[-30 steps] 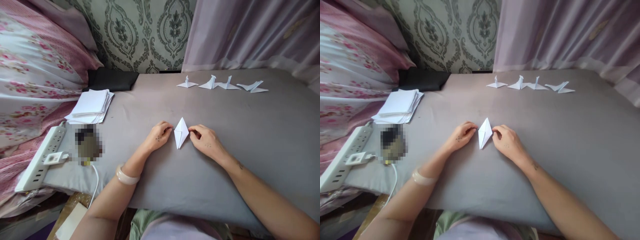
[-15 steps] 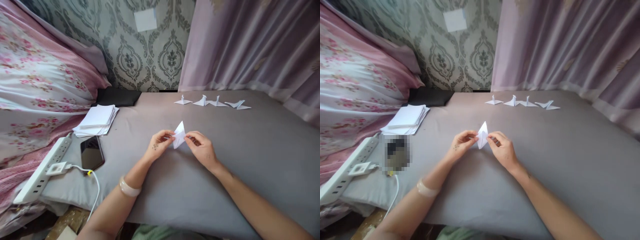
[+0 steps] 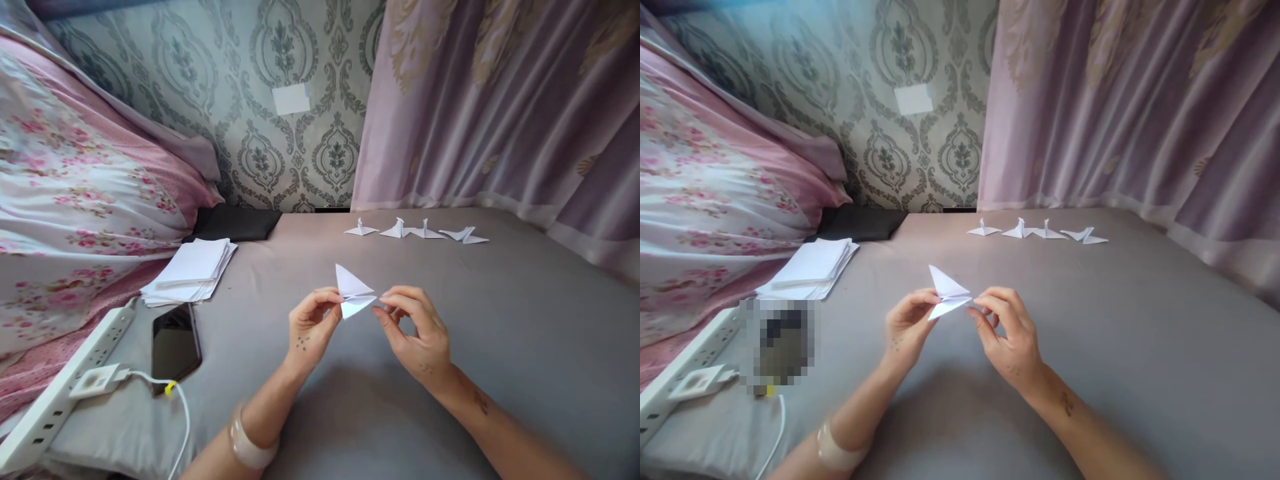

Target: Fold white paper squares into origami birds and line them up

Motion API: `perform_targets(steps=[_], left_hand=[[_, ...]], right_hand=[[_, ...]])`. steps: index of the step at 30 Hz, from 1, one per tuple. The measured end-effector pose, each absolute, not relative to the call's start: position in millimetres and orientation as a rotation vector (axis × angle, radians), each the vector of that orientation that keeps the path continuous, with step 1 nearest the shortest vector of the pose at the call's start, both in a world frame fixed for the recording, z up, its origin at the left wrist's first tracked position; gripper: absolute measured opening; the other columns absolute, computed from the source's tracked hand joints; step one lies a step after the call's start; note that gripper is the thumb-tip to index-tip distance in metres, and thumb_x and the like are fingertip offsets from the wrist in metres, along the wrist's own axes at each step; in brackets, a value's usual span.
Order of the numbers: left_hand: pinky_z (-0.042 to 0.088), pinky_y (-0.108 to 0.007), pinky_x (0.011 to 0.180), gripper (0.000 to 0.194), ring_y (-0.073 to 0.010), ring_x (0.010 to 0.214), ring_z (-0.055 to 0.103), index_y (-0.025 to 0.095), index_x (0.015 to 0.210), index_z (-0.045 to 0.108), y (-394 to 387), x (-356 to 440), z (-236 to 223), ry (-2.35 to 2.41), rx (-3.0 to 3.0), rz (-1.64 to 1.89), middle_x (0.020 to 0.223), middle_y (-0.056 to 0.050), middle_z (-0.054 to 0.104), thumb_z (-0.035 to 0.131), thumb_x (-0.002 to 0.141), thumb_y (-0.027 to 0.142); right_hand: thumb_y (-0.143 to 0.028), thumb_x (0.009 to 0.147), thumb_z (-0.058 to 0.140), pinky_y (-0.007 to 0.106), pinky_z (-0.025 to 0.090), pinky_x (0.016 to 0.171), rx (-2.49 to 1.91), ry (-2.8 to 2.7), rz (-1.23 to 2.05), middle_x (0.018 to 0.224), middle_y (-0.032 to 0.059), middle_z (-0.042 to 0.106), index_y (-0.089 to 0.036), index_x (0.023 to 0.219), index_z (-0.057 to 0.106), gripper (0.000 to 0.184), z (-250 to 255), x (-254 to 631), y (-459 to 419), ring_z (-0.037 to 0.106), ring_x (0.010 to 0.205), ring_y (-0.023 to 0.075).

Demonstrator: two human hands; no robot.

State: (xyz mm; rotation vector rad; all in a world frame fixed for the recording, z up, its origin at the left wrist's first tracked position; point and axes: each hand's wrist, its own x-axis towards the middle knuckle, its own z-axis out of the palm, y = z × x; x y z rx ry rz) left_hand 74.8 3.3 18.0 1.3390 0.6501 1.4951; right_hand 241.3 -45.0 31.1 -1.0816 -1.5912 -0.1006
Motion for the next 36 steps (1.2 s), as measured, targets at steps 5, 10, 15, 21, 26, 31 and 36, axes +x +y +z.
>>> perform_targets(steps=[5, 10, 15, 21, 26, 31, 36], left_hand=[[0.054, -0.026, 0.076, 0.011, -0.016, 0.086, 0.066, 0.018, 0.081, 0.071, 0.2, 78.2, 14.4, 0.649, 1.402, 1.464, 0.091, -0.007, 0.07, 0.074, 0.079, 0.027], [0.053, -0.028, 0.082, 0.008, -0.0159, 0.091, 0.065, 0.018, 0.086, 0.072, -1.0, 79.9, 12.1, 0.623, 1.41, 1.371, 0.095, -0.006, 0.068, 0.074, 0.079, 0.021], [0.052, -0.024, 0.075, 0.01, -0.0126, 0.085, 0.063, 0.018, 0.086, 0.072, 0.5, 79.8, 14.0, 0.586, 1.282, 1.238, 0.096, -0.005, 0.067, 0.075, 0.077, 0.022], [0.052, -0.024, 0.069, 0.033, -0.0118, 0.078, 0.062, 0.021, 0.1, 0.066, 6.7, 81.0, 7.9, 0.559, 1.137, 1.178, 0.088, -0.002, 0.068, 0.081, 0.071, 0.025], [0.051, -0.025, 0.067, 0.048, -0.0119, 0.075, 0.062, 0.022, 0.115, 0.056, 7.4, 80.7, 9.3, 0.577, 1.066, 1.135, 0.086, -0.002, 0.067, 0.079, 0.073, 0.028], [0.049, -0.023, 0.066, 0.052, -0.0099, 0.07, 0.059, 0.021, 0.123, 0.052, 6.1, 81.2, 8.9, 0.687, 1.085, 1.178, 0.08, 0.0, 0.064, 0.074, 0.078, 0.035], [0.05, -0.023, 0.061, 0.031, -0.0102, 0.064, 0.058, 0.015, 0.096, 0.065, 5.1, 84.3, -2.3, 0.712, 1.283, 1.149, 0.076, -0.002, 0.065, 0.071, 0.08, 0.04]], right_hand=[[-0.009, 0.084, 0.063, 0.025, 0.052, 0.059, -1.113, -1.566, 0.028, 0.095, 0.0036, 0.063, -0.025, 0.099, 0.06, 0.022, 28.8, 238.6, -45.7, 0.06, 0.069, 0.0108], [-0.022, 0.086, 0.063, 0.025, 0.05, 0.059, -1.207, -1.453, 0.307, 0.086, 0.0028, 0.067, -0.023, 0.089, 0.065, 0.004, 28.6, 240.8, -44.2, 0.062, 0.068, 0.0118], [-0.044, 0.083, 0.065, 0.024, 0.04, 0.044, -1.316, -1.185, 0.936, 0.054, -0.0044, 0.058, -0.02, 0.09, 0.065, 0.026, 26.5, 249.6, -37.9, 0.047, 0.042, 0.0087], [-0.048, 0.078, 0.07, 0.022, 0.035, 0.043, -1.195, -1.026, 1.216, 0.052, -0.0054, 0.055, -0.018, 0.092, 0.063, 0.034, 23.5, 252.1, -31.8, 0.044, 0.045, 0.0079], [-0.049, 0.075, 0.072, 0.021, 0.031, 0.042, -1.149, -0.965, 1.32, 0.051, -0.0065, 0.052, -0.018, 0.091, 0.062, 0.036, 25.4, 252.0, -29.7, 0.04, 0.044, 0.0068], [-0.049, 0.078, 0.069, 0.023, 0.036, 0.046, -1.193, -1.052, 1.225, 0.057, -0.0048, 0.055, -0.018, 0.092, 0.063, 0.034, 20.1, 252.3, -29.8, 0.045, 0.048, 0.008], [-0.047, 0.084, 0.062, 0.025, 0.044, 0.052, -1.264, -1.182, 1.087, 0.065, -0.0025, 0.06, -0.018, 0.095, 0.063, 0.031, 19.2, 247.9, -32.7, 0.05, 0.051, 0.009]])
